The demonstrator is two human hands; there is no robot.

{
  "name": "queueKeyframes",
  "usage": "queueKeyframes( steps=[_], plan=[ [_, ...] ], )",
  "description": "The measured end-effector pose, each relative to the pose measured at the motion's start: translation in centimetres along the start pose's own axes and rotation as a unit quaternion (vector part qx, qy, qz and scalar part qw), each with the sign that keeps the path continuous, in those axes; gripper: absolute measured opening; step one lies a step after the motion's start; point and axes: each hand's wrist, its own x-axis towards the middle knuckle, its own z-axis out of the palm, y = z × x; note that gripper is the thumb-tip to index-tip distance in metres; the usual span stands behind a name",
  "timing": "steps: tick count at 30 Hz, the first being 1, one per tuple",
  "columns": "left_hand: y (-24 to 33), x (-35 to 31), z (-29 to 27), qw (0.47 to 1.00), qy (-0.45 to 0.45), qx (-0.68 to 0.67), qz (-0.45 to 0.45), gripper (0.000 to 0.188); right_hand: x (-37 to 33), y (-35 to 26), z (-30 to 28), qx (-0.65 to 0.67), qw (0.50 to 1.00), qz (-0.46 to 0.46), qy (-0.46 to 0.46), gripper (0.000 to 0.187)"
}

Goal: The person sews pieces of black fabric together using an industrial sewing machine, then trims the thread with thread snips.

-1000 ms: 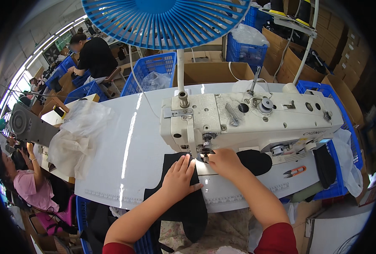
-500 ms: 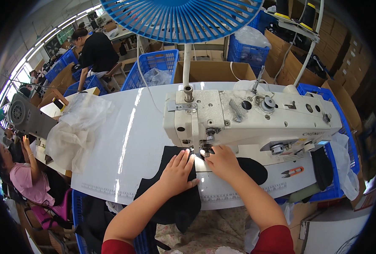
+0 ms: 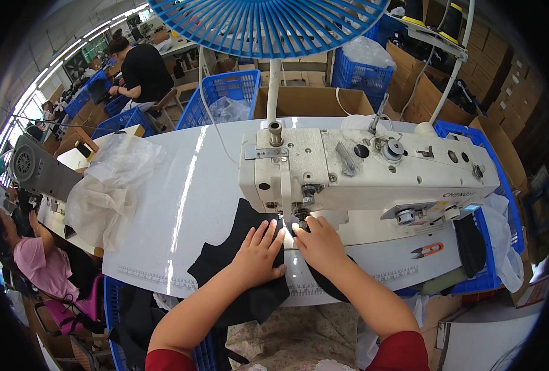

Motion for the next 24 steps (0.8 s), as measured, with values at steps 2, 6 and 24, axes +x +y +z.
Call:
queueKeyframes(
  steps=[2, 6, 24],
  plan=[
    [0.0, -0.2, -0.1, 1.0, -0.002, 0.0, 0.001, 0.082, -0.2, -0.6, -0.2, -0.008, 1.0, 0.005, -0.007, 0.027],
    [0.1, -0.3, -0.7, 1.0, -0.014, 0.009, 0.014, 0.085, -0.6, -1.2, -0.3, -0.002, 1.0, 0.004, 0.019, 0.02],
    [0.7, -0.8, -2.4, 0.999, -0.031, 0.018, 0.037, 0.084, -2.6, -2.7, -1.0, 0.016, 1.0, -0.01, 0.005, 0.036]
  ],
)
